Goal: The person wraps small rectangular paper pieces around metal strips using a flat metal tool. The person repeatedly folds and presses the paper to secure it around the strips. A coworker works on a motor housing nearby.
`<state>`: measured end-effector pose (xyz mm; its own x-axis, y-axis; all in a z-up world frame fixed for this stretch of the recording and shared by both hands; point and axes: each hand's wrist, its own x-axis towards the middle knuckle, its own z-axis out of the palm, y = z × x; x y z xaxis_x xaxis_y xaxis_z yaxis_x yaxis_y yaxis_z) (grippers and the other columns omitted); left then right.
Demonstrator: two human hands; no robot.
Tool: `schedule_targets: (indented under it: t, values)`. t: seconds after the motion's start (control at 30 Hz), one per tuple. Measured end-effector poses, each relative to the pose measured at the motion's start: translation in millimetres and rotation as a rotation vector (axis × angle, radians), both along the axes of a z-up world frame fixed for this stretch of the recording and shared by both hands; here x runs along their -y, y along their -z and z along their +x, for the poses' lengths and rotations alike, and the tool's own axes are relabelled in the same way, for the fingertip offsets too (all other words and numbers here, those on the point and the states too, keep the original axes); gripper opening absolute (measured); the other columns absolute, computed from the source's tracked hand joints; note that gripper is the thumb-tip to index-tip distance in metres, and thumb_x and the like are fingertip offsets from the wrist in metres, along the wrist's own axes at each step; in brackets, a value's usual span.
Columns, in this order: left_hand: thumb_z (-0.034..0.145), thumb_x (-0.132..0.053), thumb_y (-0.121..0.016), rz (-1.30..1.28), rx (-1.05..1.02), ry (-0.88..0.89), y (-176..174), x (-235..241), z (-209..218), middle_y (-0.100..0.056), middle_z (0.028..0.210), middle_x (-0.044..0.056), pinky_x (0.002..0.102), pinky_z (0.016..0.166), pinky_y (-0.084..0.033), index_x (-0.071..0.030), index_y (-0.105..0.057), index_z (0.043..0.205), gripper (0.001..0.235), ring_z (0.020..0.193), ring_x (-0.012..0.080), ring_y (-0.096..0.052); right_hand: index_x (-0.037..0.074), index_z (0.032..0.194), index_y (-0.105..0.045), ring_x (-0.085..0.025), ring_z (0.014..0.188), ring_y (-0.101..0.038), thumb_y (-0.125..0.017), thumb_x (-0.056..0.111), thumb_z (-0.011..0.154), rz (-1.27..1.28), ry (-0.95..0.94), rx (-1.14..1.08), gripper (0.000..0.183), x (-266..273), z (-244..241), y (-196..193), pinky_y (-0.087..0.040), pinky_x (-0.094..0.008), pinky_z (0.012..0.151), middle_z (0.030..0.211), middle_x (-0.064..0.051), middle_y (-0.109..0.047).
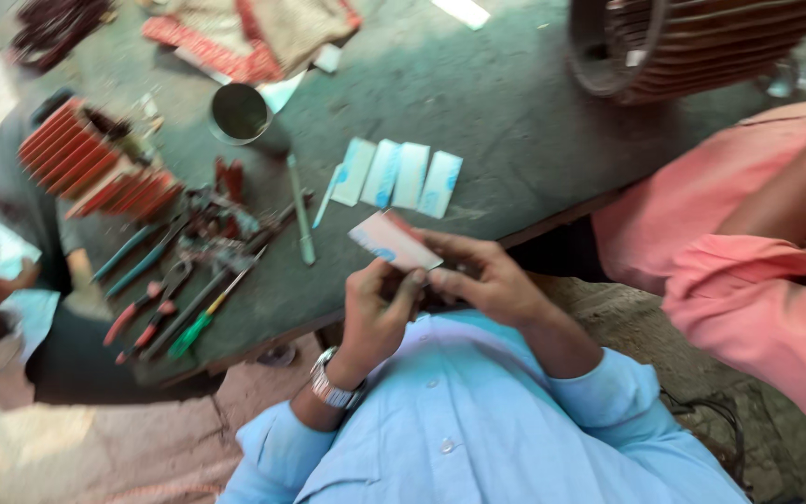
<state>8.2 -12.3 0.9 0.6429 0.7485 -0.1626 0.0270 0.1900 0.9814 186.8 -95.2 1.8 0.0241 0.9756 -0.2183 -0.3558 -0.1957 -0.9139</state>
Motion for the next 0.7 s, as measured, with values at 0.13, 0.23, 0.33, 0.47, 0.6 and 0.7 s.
schedule_targets:
  t: [0.13,0.23,0.33,0.47,0.6,0.7]
  values:
    - [0.098,-0.006,-0.065,-0.084,0.007,-0.022,4.0,3.5,1.7,-0.067,0.073,0.003,0.021,0.047,-0.044,0.003,-0.068,0.101,0.009,0.055,0.0047,-0.057,-0.001,0.151,-0.054,-0.005,0.085,-0.059,-0.063,0.015,0.105,0.033,0.031,-0.058,0.049,-1.7,-6.6,1.2,-0.053,-0.023,0.076,0.105,-0.003,-0.068]
    - [0.100,-0.007,-0.065,-0.071,0.033,0.007,5.9,2.6,2.2,-0.068,0.075,0.003,0.021,0.047,-0.044,0.004,-0.067,0.100,0.011,0.056,0.0046,-0.058,-0.001,0.149,-0.053,-0.004,0.081,-0.058,-0.064,0.018,0.103,0.003,0.052,-0.084,0.051,-1.5,-7.5,2.3,-0.052,-0.022,0.071,0.100,-0.002,-0.069]
    - [0.100,-0.007,-0.067,-0.033,0.025,0.018,6.8,2.0,4.2,-0.067,0.074,0.004,0.021,0.046,-0.045,0.005,-0.067,0.098,0.012,0.055,0.0053,-0.058,-0.002,0.149,-0.054,-0.003,0.072,-0.053,-0.066,0.019,0.102,-0.035,0.079,-0.145,0.053,3.3,-6.5,5.4,-0.045,-0.020,0.062,0.091,-0.001,-0.067]
    - [0.099,-0.006,-0.066,-0.067,0.041,0.092,7.2,1.7,4.5,-0.069,0.073,0.005,0.022,0.046,-0.046,0.005,-0.069,0.099,0.011,0.055,0.0063,-0.060,-0.003,0.147,-0.057,-0.003,0.067,-0.053,-0.068,0.021,0.100,-0.118,0.082,-0.242,0.054,9.6,-5.1,8.5,-0.043,-0.020,0.057,0.083,0.000,-0.065]
    - [0.099,-0.005,-0.066,-0.123,0.032,0.152,7.3,2.8,3.4,-0.069,0.073,0.005,0.023,0.045,-0.048,0.005,-0.070,0.100,0.011,0.055,0.0079,-0.063,-0.004,0.142,-0.059,-0.004,0.063,-0.053,-0.070,0.018,0.097,-0.237,0.106,-0.530,0.051,13.5,-6.6,10.0,-0.041,-0.019,0.051,0.082,-0.002,-0.064]
    - [0.098,-0.005,-0.067,-0.133,-0.006,0.153,7.5,2.4,3.0,-0.068,0.072,0.006,0.024,0.046,-0.050,0.005,-0.070,0.099,0.010,0.056,0.0091,-0.065,-0.005,0.141,-0.059,-0.003,0.062,-0.051,-0.068,0.014,0.097,-0.280,0.170,-0.633,0.049,15.9,-7.7,23.4,-0.041,-0.019,0.050,0.083,-0.002,-0.065]
